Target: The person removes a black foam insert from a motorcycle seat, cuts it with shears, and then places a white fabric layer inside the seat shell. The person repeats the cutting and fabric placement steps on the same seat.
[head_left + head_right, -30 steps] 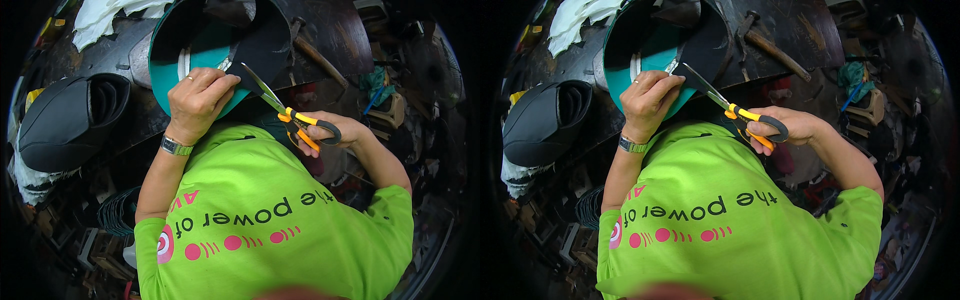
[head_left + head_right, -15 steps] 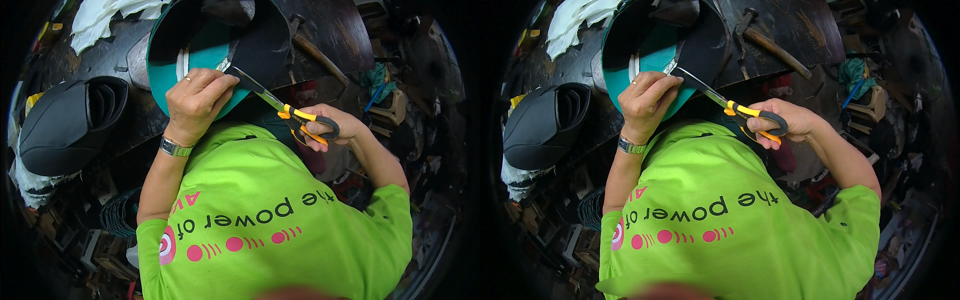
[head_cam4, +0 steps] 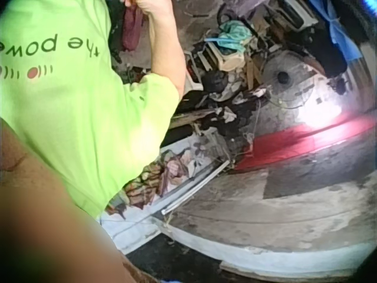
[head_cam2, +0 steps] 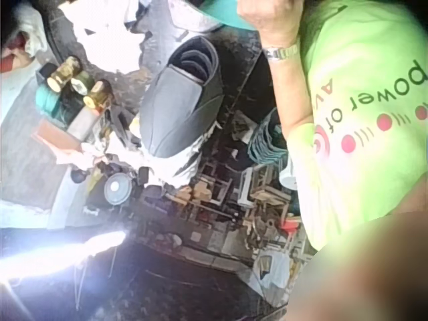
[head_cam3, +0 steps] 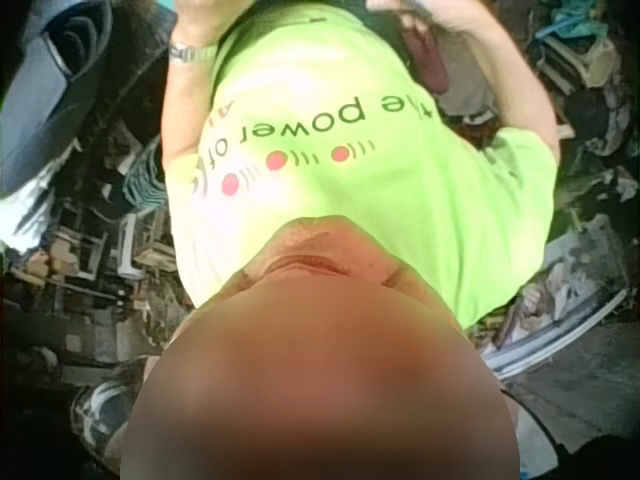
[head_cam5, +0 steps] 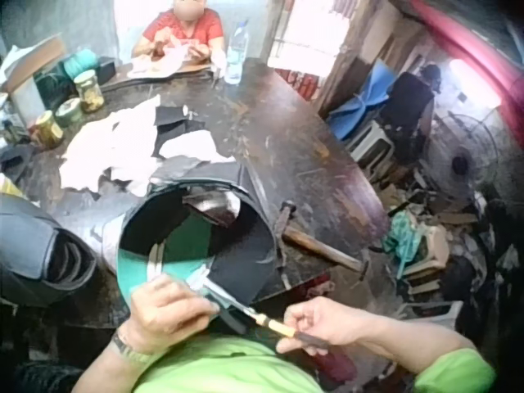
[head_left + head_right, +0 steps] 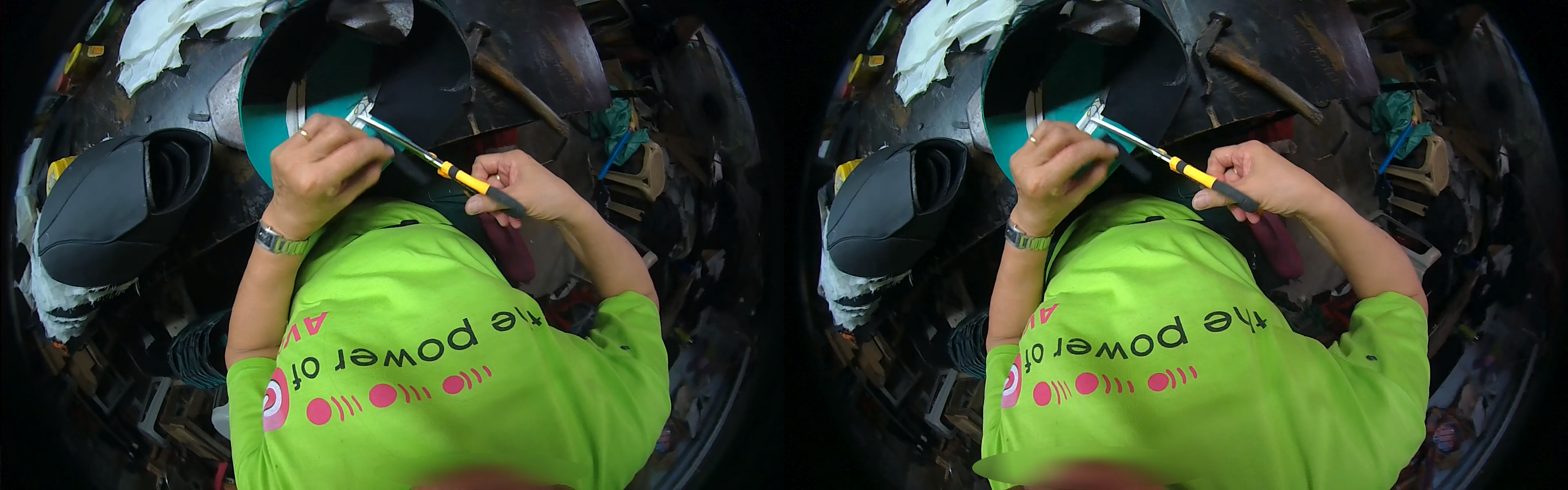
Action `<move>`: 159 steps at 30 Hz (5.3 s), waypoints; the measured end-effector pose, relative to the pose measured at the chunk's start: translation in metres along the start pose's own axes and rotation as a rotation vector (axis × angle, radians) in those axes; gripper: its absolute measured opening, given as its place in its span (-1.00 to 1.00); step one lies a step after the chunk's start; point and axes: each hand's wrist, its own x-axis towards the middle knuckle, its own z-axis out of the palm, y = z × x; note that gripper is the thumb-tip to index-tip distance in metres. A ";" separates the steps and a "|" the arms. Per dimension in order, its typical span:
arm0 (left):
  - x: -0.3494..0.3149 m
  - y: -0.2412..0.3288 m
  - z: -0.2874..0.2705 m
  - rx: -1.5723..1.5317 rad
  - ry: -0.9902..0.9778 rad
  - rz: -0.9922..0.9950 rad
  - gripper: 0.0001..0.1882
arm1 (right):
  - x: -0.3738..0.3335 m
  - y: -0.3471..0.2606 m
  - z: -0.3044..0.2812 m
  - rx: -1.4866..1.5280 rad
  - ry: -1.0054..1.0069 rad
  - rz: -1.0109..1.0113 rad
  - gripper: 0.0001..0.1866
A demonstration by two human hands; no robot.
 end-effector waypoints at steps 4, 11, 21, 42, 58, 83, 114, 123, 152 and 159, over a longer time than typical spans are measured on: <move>0.016 0.026 -0.039 -0.238 -0.401 0.003 -0.74 | -0.007 -0.010 0.000 -0.679 0.283 -0.071 -0.59; 0.058 -0.020 -0.073 0.446 0.255 -0.180 -0.36 | -0.007 -0.013 0.007 -0.950 0.518 -0.315 -0.68; 0.012 0.006 0.019 -0.931 0.483 -0.700 -0.27 | -0.026 -0.007 0.020 0.444 0.090 -0.369 -0.74; 0.075 0.034 -0.038 0.215 -0.769 -0.150 -0.54 | 0.000 0.046 0.009 0.369 0.194 -0.166 -0.70; 0.106 -0.025 -0.009 -0.014 -0.712 -0.048 -0.93 | -0.002 0.036 0.005 0.194 0.289 -0.153 -0.62; 0.112 -0.040 -0.004 -0.144 -0.703 -0.287 -0.83 | -0.048 -0.016 0.022 -0.995 0.654 0.016 -0.30; 0.116 -0.034 0.013 -0.147 -0.720 -0.329 -0.82 | -0.024 -0.004 0.023 -0.716 0.586 -0.077 -0.36; 0.118 -0.034 0.018 -0.142 -0.742 -0.366 -0.83 | -0.022 0.002 0.014 -0.493 0.514 -0.139 -0.52; 0.004 0.019 -0.041 0.452 -0.122 0.113 -0.79 | 0.057 -0.029 -0.114 -1.204 1.476 -0.281 -0.74; -0.012 -0.009 -0.077 0.530 -0.208 -0.003 -0.79 | 0.060 -0.047 0.028 -0.755 0.349 -1.165 -0.65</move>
